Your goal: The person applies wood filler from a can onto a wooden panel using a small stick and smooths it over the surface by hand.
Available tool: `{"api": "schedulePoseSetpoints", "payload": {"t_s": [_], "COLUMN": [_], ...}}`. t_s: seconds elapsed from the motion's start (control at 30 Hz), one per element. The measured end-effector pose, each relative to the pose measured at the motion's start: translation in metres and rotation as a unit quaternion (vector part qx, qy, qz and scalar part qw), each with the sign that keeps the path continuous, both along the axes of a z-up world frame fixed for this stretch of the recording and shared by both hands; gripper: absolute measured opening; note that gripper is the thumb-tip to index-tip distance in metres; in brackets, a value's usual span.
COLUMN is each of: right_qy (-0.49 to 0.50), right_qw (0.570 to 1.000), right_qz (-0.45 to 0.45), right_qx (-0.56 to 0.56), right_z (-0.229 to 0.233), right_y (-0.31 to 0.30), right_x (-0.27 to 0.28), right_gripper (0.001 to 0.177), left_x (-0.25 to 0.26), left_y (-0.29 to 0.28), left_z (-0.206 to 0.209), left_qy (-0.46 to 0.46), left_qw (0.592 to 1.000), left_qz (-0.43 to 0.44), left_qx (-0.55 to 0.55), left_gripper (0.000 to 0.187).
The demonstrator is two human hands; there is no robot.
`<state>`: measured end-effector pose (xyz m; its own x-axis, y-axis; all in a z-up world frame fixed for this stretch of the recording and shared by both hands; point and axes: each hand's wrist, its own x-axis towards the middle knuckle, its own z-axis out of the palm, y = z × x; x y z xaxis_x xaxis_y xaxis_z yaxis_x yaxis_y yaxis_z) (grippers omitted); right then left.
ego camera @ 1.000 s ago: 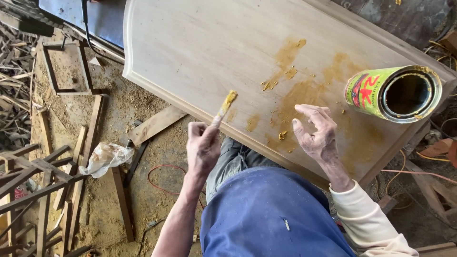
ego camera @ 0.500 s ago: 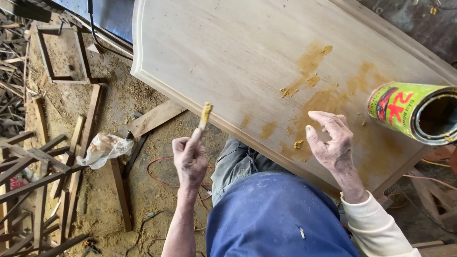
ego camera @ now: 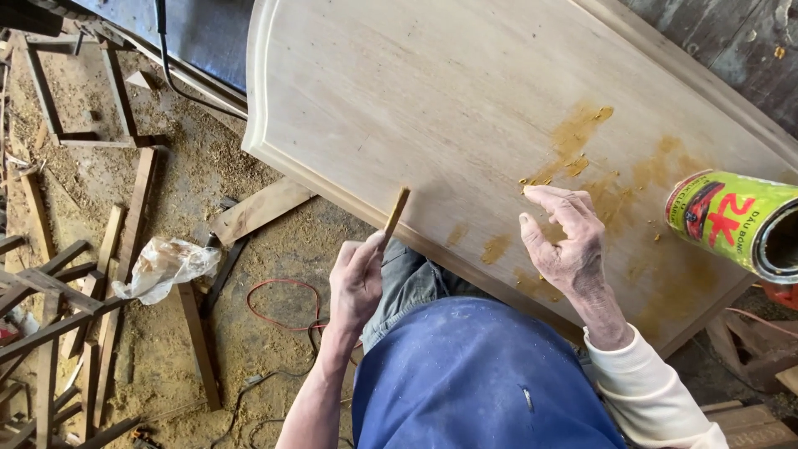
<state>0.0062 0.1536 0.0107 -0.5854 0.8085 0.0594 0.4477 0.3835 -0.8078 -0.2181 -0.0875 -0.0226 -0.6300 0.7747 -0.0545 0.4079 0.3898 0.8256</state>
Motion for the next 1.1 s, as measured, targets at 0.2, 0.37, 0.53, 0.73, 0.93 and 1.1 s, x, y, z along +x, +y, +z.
{"api": "schedulePoseSetpoints", "payload": {"t_s": [0.2,0.37,0.53,0.73,0.93,1.1], "right_qy": [0.007,0.019,0.018,0.014,0.032,0.04], "right_qw": [1.0,1.0,1.0,0.999,0.999,0.999], "right_qz": [0.001,-0.004,-0.018,-0.025,-0.024,-0.035], "right_qx": [0.001,0.006,-0.004,-0.025,-0.017,-0.011], "right_z": [0.008,0.01,0.013,0.004,-0.002,-0.007], "right_y": [-0.002,0.008,0.012,0.009,0.01,0.013], "right_x": [-0.017,-0.02,-0.011,0.0,-0.005,-0.005], "right_gripper": [0.025,0.024,0.026,0.025,0.023,0.024], "left_x": [-0.001,0.003,-0.001,-0.002,-0.003,0.004], "left_y": [0.02,0.017,-0.005,0.0,0.024,-0.011], "left_z": [0.01,0.032,0.02,0.028,0.033,0.02], "left_qy": [-0.084,-0.118,-0.078,0.057,0.129,0.13], "left_qw": [0.996,0.993,0.996,0.993,0.982,0.977], "left_qz": [0.002,0.005,0.008,-0.021,-0.029,-0.03], "left_qx": [0.001,-0.021,-0.032,-0.101,-0.138,-0.164], "left_gripper": [0.028,0.027,0.036,0.032,0.029,0.032]}}
